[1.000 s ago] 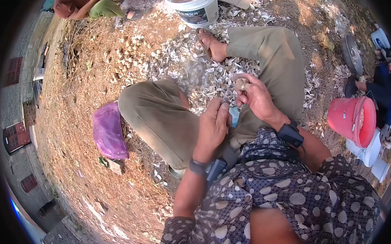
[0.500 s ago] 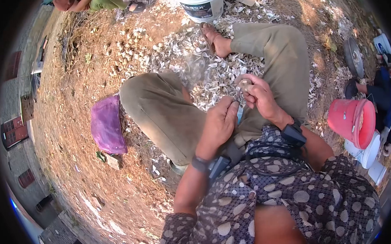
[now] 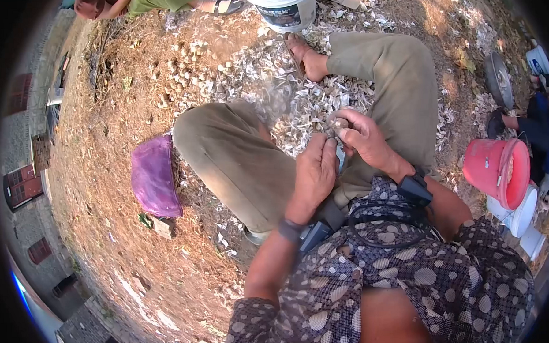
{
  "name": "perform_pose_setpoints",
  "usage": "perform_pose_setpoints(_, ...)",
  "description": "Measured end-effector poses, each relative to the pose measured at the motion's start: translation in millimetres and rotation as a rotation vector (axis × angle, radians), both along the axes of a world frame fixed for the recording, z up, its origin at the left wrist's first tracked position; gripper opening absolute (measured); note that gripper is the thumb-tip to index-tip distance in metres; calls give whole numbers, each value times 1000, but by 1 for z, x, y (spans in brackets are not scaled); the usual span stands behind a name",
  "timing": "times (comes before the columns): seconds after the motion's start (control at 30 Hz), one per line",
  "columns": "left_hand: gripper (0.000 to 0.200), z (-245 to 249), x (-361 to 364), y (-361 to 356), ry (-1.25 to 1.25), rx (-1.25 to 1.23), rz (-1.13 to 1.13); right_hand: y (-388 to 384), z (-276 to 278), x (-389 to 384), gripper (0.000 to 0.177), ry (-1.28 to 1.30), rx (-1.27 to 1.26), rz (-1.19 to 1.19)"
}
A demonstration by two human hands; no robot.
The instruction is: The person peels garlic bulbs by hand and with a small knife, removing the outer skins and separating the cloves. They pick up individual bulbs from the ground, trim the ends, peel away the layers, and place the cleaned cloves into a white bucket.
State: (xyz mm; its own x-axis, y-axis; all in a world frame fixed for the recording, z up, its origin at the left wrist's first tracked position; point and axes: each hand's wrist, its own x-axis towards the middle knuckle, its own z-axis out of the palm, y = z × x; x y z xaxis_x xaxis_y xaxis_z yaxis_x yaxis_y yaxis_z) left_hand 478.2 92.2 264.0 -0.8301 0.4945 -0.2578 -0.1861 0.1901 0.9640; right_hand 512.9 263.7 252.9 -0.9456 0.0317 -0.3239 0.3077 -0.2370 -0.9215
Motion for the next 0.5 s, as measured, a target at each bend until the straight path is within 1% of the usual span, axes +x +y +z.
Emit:
perform_pose_setpoints(0.13, 24, -1, -16, -4, 55, 22, 245, -9, 3, 9, 35, 45, 129, 198)
perform_pose_setpoints(0.17, 24, 1, -17, -4, 36, 52, 270, -10, 5, 9, 35, 59, 148, 256)
perform_pose_setpoints(0.2, 24, 4, -17, -5, 17, 82, 295, -11, 12, 7, 36, 25, 147, 288)
perform_pose_setpoints(0.23, 24, 5, -17, -6, 0, 114, 320, -11, 9, 6, 36, -2, 83, 253)
perform_pose_setpoints(0.3, 18, 0, -13, -10, -12, 118, 249, -7, 1, 6, 36, -56, -41, 181)
perform_pose_setpoints(0.4, 22, -9, -8, -11, 52, 71, 152, -3, -5, 5, 38, 20, -93, 93)
perform_pose_setpoints(0.43, 21, -11, -7, -10, 60, 102, 154, -3, -5, 5, 38, 38, -118, 53)
perform_pose_setpoints(0.5, 20, -12, -6, -8, 73, 163, 161, -4, -4, 6, 39, 51, -112, 73)
